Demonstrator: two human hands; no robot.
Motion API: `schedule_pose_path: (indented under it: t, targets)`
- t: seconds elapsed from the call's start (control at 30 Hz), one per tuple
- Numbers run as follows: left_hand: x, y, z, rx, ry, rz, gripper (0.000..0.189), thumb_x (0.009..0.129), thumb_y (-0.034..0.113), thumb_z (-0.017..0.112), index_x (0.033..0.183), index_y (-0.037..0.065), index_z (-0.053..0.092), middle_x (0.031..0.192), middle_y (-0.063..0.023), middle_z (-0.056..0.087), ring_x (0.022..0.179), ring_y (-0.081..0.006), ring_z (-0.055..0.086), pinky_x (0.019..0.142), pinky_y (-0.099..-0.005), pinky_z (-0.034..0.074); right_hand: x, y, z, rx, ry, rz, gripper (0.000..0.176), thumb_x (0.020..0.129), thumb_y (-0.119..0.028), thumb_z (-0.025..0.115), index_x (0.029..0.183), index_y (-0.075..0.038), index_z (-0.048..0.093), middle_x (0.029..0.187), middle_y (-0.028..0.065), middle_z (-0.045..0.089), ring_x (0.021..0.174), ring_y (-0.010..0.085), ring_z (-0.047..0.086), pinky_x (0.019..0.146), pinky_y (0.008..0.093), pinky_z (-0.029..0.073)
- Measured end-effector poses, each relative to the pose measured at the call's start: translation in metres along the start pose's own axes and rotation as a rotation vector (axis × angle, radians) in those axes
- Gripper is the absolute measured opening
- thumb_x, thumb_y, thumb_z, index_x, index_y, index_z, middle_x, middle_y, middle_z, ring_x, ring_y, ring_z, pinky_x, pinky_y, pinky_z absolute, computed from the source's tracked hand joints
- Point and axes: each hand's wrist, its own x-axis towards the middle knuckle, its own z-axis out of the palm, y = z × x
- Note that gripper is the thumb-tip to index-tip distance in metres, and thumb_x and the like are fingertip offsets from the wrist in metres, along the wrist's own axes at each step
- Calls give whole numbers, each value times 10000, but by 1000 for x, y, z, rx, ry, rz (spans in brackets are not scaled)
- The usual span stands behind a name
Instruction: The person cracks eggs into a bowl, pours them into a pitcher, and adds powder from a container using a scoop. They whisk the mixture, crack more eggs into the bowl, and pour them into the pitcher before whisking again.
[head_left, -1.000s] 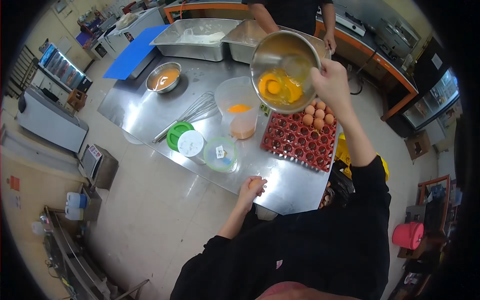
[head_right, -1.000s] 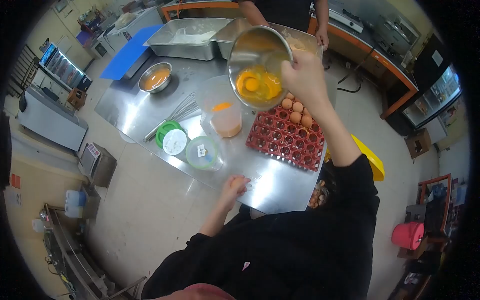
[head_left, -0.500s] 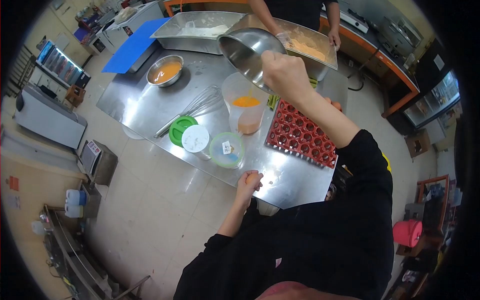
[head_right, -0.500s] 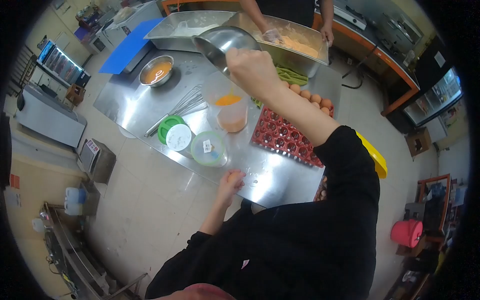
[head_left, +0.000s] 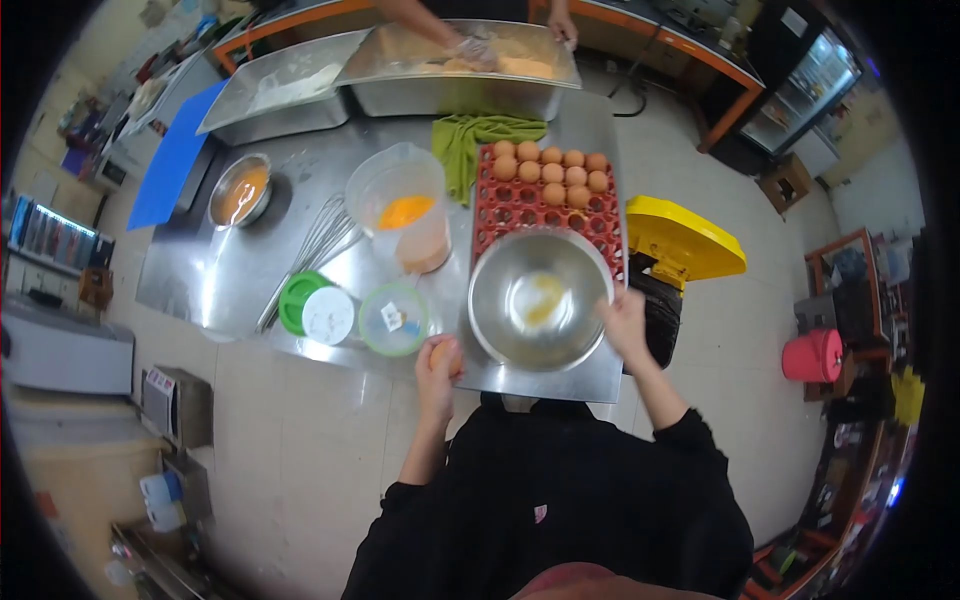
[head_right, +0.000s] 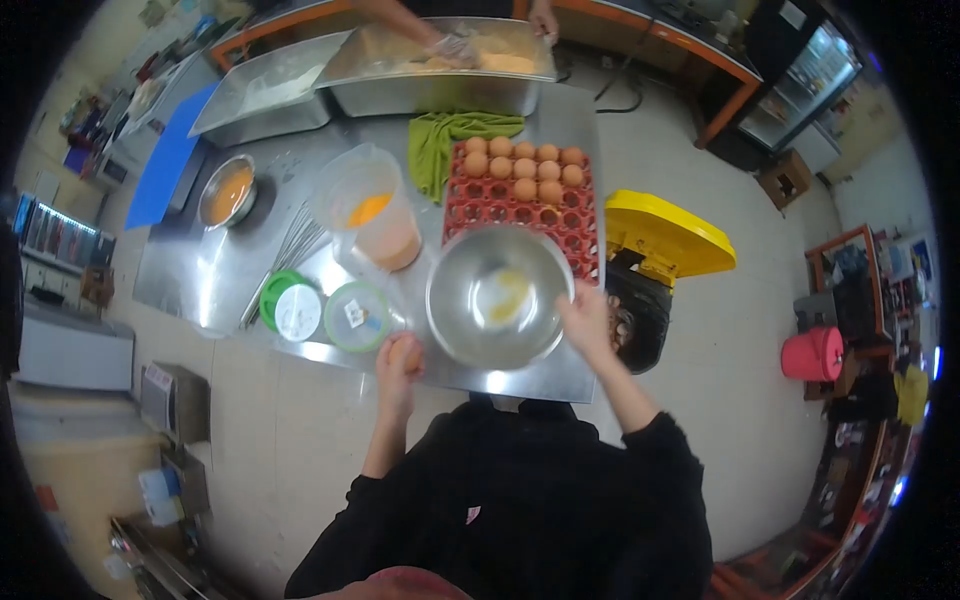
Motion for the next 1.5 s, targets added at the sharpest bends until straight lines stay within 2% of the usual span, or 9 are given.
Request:
schedule_pose_path:
  t: [0.23, 0.37, 0.57, 0.87, 1.17, 1.33, 1.37, 1.43, 1.5]
  targets:
    - [6, -12, 18, 74, -18, 26, 197, 864, 219, 603, 964, 66, 529, 824, -19, 544, 677, -87, 498, 544, -215, 394, -63, 64, 35, 418, -37, 474, 194, 833, -142, 577, 721, 15, 598, 626, 41, 599, 527, 99, 523, 505, 268, 417]
    - [6, -14, 25, 78, 77, 50, 192, 856, 207, 625, 954, 65, 542, 828, -16, 550, 685, -70, 499, 540, -197, 397, -14, 30, -3, -514, -251, 359, 421, 850, -417, 592, 877, -4, 514, 714, 181, 576, 631, 353, 578, 605, 423, 458]
    - [0, -3, 42, 113, 104, 83, 206, 861, 216, 620, 972, 67, 531, 831, -24, 546, 700, -78, 506, 545, -208, 399, 158, 82, -28, -662, 134, -347, 482, 778, -121, 597, 1217, -62, 405, 1146, 209, 457, 1016, 416, 489, 821, 464, 451]
    - [28, 31, 93, -376, 95, -101, 272, 887, 315, 571, 1008, 76, 526, 856, -54, 548, 776, -114, 514, 653, -230, 411, 242, 117, -40, -775, -339, -403, 562, 706, -36, 635, 1218, -103, 413, 1113, 196, 513, 1011, 408, 508, 828, 465, 460]
    - [92, 30, 157, -405, -128, -140, 327, 895, 426, 529, 1020, 124, 513, 772, -14, 545, 657, -105, 481, 620, -248, 391, 174, 46, -48, 823, -46, 124, 367, 909, -179, 543, 1192, -17, 375, 1004, 137, 562, 823, 169, 580, 700, 279, 478]
    - [113, 11, 177, -396, -121, -199, 339, 885, 470, 507, 999, 151, 520, 774, -3, 550, 662, -107, 483, 599, -250, 382, 88, -1, 10, 756, 354, -98, 412, 935, -193, 474, 1272, -8, 325, 1020, 140, 529, 822, 199, 566, 738, 278, 456]
    - [115, 7, 180, -407, -131, -190, 346, 882, 475, 512, 996, 149, 520, 775, 2, 550, 662, -106, 490, 606, -257, 388, 84, 6, 24, 254, 381, -332, 391, 939, -205, 463, 1257, -11, 345, 1019, 137, 532, 803, 184, 556, 727, 270, 450]
    - [91, 29, 217, -484, -4, -206, 348, 881, 476, 514, 972, 141, 525, 764, 2, 553, 662, -107, 503, 596, -263, 394, 78, 16, 48, -51, 300, -442, 371, 946, -220, 446, 1244, -13, 368, 1018, 126, 538, 775, 162, 542, 709, 262, 442]
    - [90, 32, 206, -440, -91, -197, 338, 898, 456, 488, 998, 134, 517, 855, -18, 568, 720, -123, 518, 602, -266, 393, 72, 18, 67, 355, 95, -224, 370, 954, -228, 433, 1247, -11, 375, 1020, 112, 545, 759, 149, 531, 694, 260, 437]
